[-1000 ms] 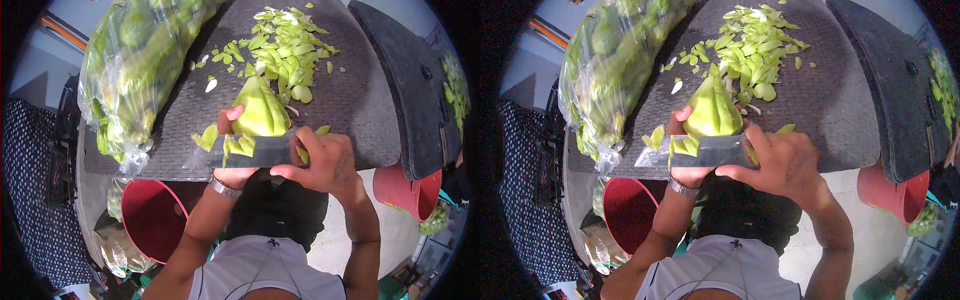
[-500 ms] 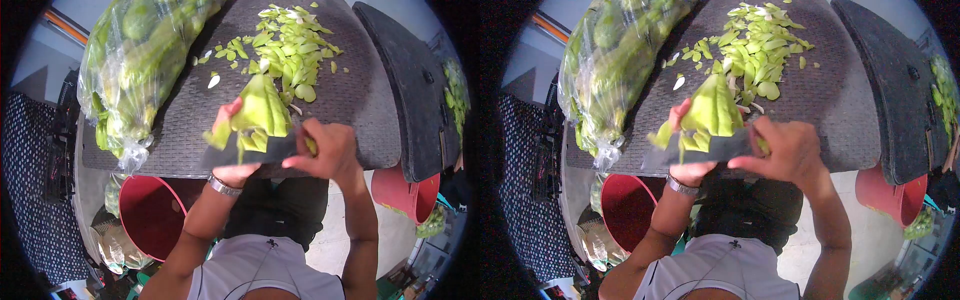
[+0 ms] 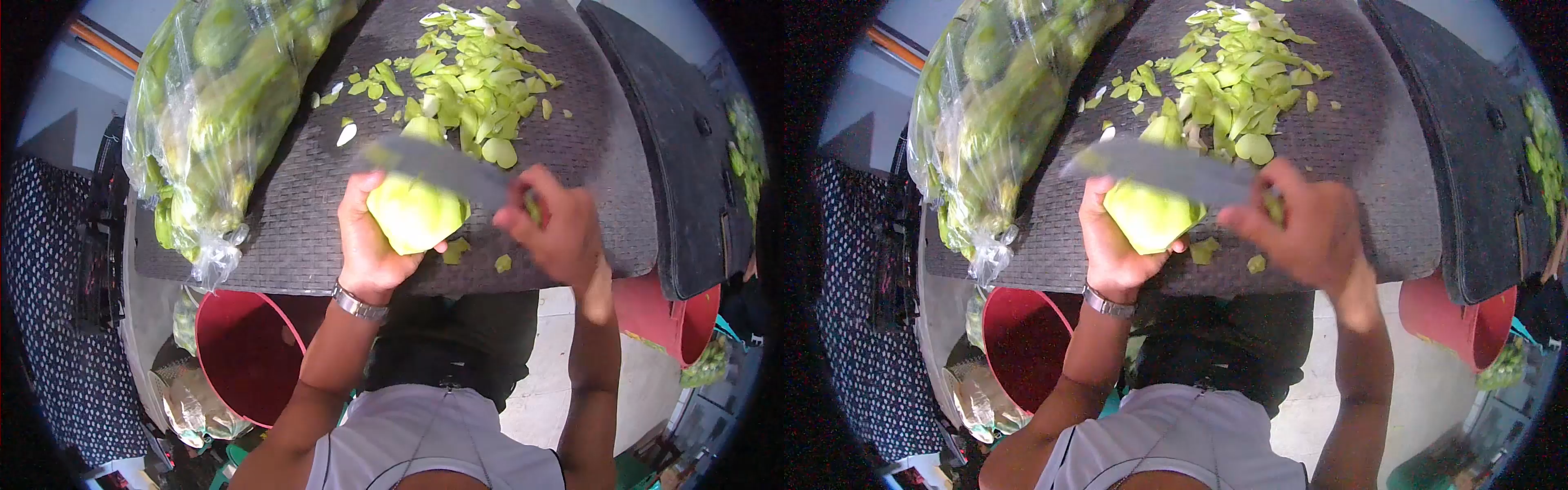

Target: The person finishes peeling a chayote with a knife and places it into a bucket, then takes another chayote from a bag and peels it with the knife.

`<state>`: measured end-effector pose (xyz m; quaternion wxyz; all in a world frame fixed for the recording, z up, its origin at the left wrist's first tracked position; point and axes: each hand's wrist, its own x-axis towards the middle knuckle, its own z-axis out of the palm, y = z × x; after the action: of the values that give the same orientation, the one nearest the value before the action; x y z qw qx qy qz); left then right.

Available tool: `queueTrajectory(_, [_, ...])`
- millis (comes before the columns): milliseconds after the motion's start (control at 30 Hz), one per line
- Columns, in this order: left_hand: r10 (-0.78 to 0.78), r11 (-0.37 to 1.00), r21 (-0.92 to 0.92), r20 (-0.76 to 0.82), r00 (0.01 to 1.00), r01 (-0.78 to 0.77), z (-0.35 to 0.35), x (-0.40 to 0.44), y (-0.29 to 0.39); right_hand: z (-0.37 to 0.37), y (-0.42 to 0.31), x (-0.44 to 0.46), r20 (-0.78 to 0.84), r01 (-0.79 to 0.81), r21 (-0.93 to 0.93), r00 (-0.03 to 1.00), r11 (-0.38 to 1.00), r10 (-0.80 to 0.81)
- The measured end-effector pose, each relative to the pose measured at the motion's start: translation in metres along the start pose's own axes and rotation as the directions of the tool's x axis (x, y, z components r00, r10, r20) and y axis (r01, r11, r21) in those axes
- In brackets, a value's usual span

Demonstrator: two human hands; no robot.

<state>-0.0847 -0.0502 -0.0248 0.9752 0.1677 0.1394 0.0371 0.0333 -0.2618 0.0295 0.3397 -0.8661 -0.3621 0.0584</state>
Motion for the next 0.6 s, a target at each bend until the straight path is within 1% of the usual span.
queueTrajectory(33, [0.014, 1.0, -0.003, -0.02, 1.0, -0.014, 0.002, -0.001, -0.002, 0.005, -0.008, -0.006, 0.026, 0.073, 0.033, 0.997, 0.997, -0.073])
queueTrajectory(100, [-0.058, 0.998, -0.021, 0.035, 0.998, 0.059, 0.016, 0.003, -0.001, 0.016, -0.018, -0.012, 0.006, 0.228, -0.014, 0.974, 0.974, -0.228])
queueTrajectory(133, [-0.073, 0.993, -0.088, 0.084, 0.994, 0.081, 0.007, 0.005, 0.001, 0.019, -0.02, -0.014, -0.002, 0.304, -0.04, 0.953, 0.952, -0.304])
queueTrajectory(167, [-0.084, 0.983, -0.153, 0.134, 0.987, 0.105, -0.003, 0.006, 0.002, 0.021, -0.02, -0.014, 0.006, 0.306, -0.058, 0.952, 0.95, -0.307])
queueTrajectory(233, [-0.097, 0.986, -0.12, 0.15, 0.984, 0.116, -0.005, 0.006, 0.002, 0.023, -0.019, -0.014, 0.02, 0.315, -0.095, 0.949, 0.944, -0.315])
queueTrajectory(267, [-0.1, 0.987, -0.105, 0.159, 0.982, 0.118, -0.005, 0.006, 0.003, 0.024, -0.017, -0.013, 0.016, 0.328, -0.082, 0.944, 0.941, -0.328])
queueTrajectory(367, [-0.103, 0.955, -0.275, 0.046, 0.994, 0.112, 0.0, 0.001, -0.001, 0.022, -0.008, -0.009, 0.003, 0.348, -0.061, 0.937, 0.936, -0.348])
queueTrajectory(433, [-0.074, 0.989, -0.122, 0.12, 0.99, 0.088, -0.001, -0.005, -0.001, 0.018, -0.004, -0.007, -0.015, 0.343, -0.071, 0.939, 0.937, -0.345])
queueTrajectory(467, [-0.063, 0.997, -0.043, 0.158, 0.985, 0.071, -0.001, -0.009, -0.001, 0.016, 0.002, -0.005, -0.021, 0.234, -0.063, 0.972, 0.97, -0.236])
queueTrajectory(500, [0.027, 1.0, 0.0, 0.045, 0.999, -0.027, 0.003, -0.014, -0.006, 0.015, 0.013, -0.003, -0.025, 0.119, -0.053, 0.992, 0.991, -0.121])
queueTrajectory(533, [0.003, 0.998, 0.059, 0.09, 0.996, -0.008, 0.009, -0.013, -0.002, 0.011, 0.024, 0.0, -0.03, 0.003, -0.044, 1.0, 0.999, -0.005])
queueTrajectory(567, [-0.023, 0.993, 0.118, 0.131, 0.991, 0.008, 0.015, -0.012, 0.001, 0.003, 0.036, 0.006, -0.063, -0.074, -0.082, 0.996, 0.994, 0.069])
queueTrajectory(600, [-0.019, 0.994, 0.105, 0.081, 0.997, 0.01, 0.023, -0.018, 0.0, -0.006, 0.05, 0.016, -0.103, -0.152, -0.118, 0.985, 0.981, 0.14])
